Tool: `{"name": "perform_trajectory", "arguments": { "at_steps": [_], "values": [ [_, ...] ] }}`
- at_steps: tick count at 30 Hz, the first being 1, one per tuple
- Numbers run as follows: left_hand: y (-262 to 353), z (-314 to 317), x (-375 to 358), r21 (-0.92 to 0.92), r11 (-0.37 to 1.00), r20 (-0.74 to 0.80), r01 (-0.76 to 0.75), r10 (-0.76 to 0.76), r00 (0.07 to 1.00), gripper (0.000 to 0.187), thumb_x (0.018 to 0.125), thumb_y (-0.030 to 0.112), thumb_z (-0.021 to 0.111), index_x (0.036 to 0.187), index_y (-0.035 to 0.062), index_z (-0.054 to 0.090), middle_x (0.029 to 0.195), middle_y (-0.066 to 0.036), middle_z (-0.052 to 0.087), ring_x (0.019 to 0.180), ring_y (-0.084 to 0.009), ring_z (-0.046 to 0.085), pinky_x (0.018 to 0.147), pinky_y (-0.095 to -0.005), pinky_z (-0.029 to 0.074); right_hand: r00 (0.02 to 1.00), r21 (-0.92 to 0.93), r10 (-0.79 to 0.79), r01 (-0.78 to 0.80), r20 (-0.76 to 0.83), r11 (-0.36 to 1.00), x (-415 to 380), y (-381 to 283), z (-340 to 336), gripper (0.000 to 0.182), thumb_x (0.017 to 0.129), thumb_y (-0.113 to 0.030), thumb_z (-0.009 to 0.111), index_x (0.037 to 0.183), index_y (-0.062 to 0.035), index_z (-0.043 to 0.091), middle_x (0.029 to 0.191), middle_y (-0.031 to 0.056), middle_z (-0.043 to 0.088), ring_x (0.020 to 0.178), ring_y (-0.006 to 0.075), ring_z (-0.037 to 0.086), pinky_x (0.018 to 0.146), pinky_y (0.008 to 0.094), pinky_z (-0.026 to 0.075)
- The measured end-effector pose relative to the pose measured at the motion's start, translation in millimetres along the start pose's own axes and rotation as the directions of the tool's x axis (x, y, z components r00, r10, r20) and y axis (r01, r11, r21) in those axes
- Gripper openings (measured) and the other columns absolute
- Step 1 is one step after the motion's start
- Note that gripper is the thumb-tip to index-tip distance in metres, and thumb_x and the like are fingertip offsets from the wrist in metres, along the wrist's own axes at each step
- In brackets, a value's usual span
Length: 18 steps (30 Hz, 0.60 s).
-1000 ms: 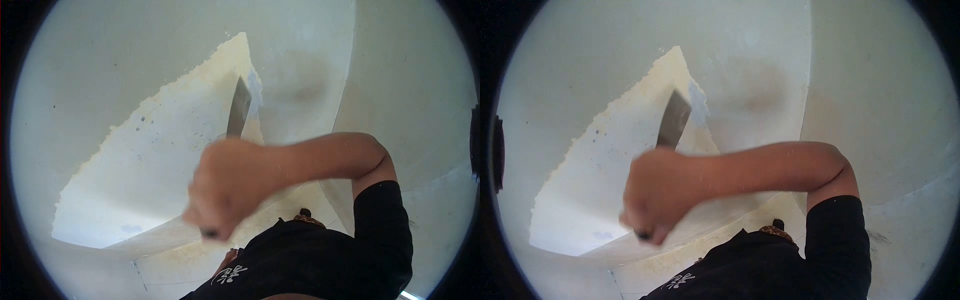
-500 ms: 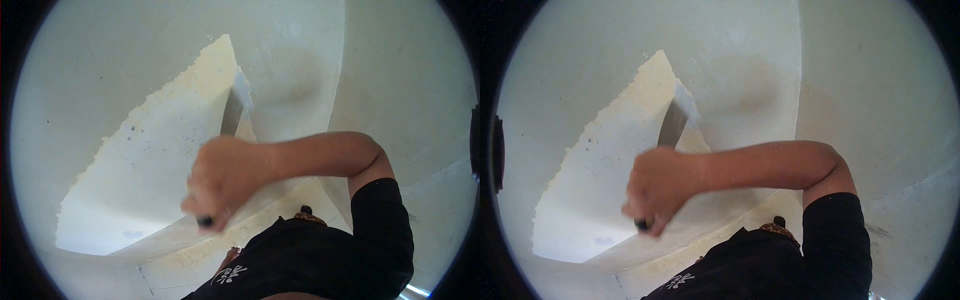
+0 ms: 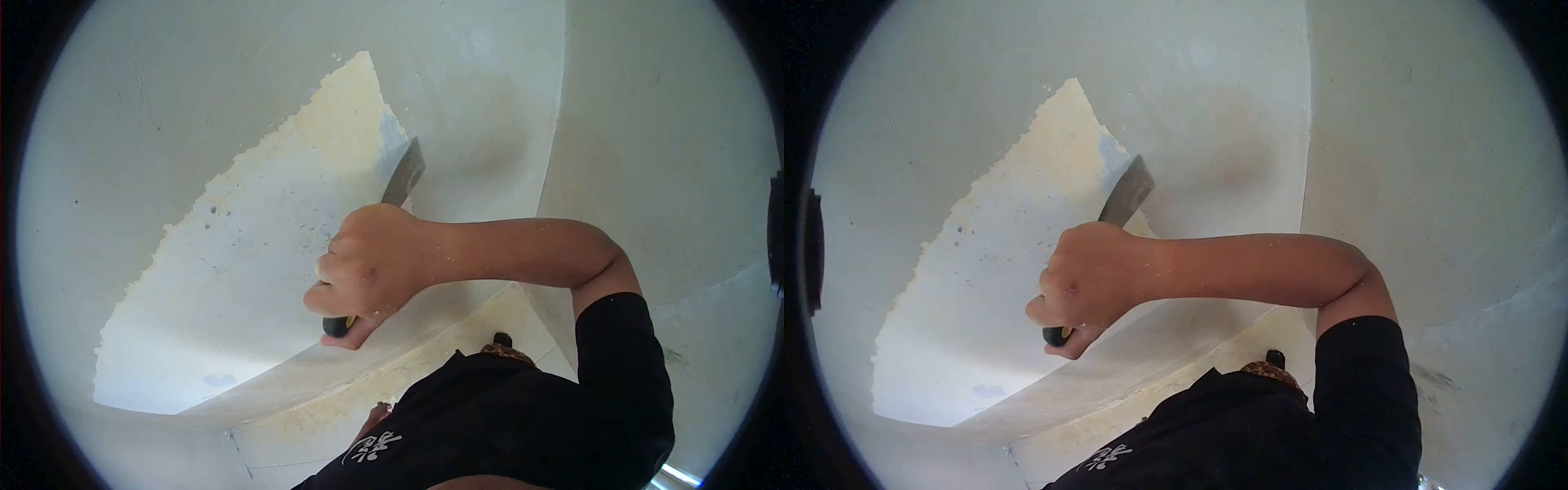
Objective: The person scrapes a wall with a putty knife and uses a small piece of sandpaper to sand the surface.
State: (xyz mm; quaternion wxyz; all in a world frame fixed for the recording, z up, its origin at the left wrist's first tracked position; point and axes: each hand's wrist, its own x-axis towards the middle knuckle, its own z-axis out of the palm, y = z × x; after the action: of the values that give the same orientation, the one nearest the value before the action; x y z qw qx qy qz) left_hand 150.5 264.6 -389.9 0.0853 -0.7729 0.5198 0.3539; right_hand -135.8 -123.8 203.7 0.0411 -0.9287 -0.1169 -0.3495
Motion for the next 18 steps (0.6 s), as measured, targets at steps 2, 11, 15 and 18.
{"name": "perform_trajectory", "arguments": {
  "at_steps": [2,11,15,18],
  "values": [
    [0.7,-3.5,0.0,-0.015,1.000,-0.001,0.004,-0.004,1.000,0.028,0.085,0.028,0.065,0.101,0.0055,0.060,0.082,-0.010,0.061,0.070,-0.0224,0.060,0.062,-0.0362,0.051,0.998,0.103,-0.052,0.056,-0.045,0.993,-1.6,-17.5,-2.9,0.046,0.073,-0.054,0.066,0.061,-0.0119,0.052,0.050,0.0071,0.053,0.047,0.0308,0.058,0.041,0.0437,0.043],
    [46.9,-82.6,0.5,-0.608,0.791,-0.184,-0.070,-0.055,0.981,0.030,0.085,0.029,0.065,0.101,0.0049,0.059,0.080,-0.010,0.061,0.068,-0.0217,0.059,0.060,-0.0355,0.050,0.982,0.096,-0.169,0.176,-0.081,0.980,-8.1,-24.2,12.5,0.043,0.079,-0.051,0.062,0.059,-0.0156,0.047,0.050,-0.0001,0.046,0.042,0.0207,0.053,0.035,0.0350,0.038],
    [164.8,-274.9,-70.9,-0.707,0.422,-0.516,-0.567,0.241,0.822,0.030,0.085,0.029,0.065,0.101,0.0047,0.059,0.079,-0.011,0.061,0.067,-0.0214,0.059,0.059,-0.0351,0.050,0.987,0.189,-0.159,0.163,-0.033,0.968,-7.6,-40.6,5.6,0.035,0.067,-0.047,0.068,0.061,-0.0141,0.056,0.054,0.0063,0.058,0.052,0.0288,0.061,0.042,0.0426,0.044],
    [251.3,-413.5,-177.5,-0.773,0.159,-0.506,-0.614,0.430,0.748,0.031,0.076,0.025,0.072,0.089,-0.0006,0.060,0.076,-0.009,0.059,0.066,-0.0177,0.056,0.055,-0.0292,0.043,0.973,0.128,-0.166,0.187,-0.160,0.974,-14.4,-18.7,31.5,0.042,0.077,-0.051,0.064,0.060,-0.0160,0.047,0.051,0.0009,0.046,0.043,0.0207,0.051,0.037,0.0364,0.036]
  ]
}}
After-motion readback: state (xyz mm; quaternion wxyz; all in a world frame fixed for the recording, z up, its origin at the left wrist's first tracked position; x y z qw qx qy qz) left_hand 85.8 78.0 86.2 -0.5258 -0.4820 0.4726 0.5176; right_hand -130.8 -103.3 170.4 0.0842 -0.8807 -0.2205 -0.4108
